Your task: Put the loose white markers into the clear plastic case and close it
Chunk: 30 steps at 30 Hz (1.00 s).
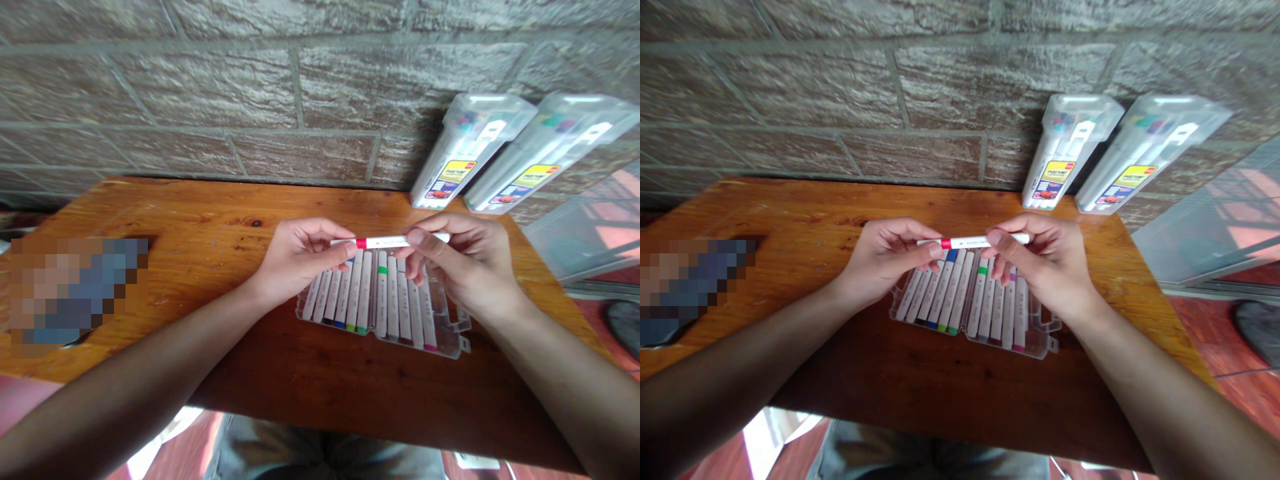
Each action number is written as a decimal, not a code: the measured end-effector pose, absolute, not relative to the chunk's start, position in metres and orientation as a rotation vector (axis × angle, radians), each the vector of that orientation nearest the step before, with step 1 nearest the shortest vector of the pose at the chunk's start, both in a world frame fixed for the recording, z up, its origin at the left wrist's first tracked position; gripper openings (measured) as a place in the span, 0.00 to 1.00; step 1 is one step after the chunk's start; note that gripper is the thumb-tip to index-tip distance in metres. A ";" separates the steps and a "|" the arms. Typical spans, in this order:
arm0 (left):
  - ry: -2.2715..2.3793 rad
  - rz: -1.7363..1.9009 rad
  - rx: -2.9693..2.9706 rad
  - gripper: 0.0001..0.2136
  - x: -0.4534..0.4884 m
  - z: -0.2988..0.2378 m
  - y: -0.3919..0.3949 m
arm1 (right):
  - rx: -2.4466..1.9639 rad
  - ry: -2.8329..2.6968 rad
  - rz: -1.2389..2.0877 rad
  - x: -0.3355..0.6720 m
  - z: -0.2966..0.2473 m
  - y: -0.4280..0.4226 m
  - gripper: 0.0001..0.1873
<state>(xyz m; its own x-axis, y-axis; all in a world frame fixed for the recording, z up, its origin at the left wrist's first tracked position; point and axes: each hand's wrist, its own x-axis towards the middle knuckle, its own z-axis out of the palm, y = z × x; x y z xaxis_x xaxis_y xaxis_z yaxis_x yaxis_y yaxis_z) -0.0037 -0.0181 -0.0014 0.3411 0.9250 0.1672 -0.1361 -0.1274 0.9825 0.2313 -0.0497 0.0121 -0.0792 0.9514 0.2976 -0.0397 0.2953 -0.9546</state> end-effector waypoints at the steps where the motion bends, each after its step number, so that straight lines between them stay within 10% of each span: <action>1: 0.777 1.096 1.374 0.14 -0.004 -0.001 -0.018 | -0.918 -1.370 1.065 0.231 0.012 -0.050 0.07; 30: 0.737 1.119 1.380 0.10 -0.004 -0.004 -0.017 | -0.920 -1.368 1.082 0.232 0.012 -0.049 0.07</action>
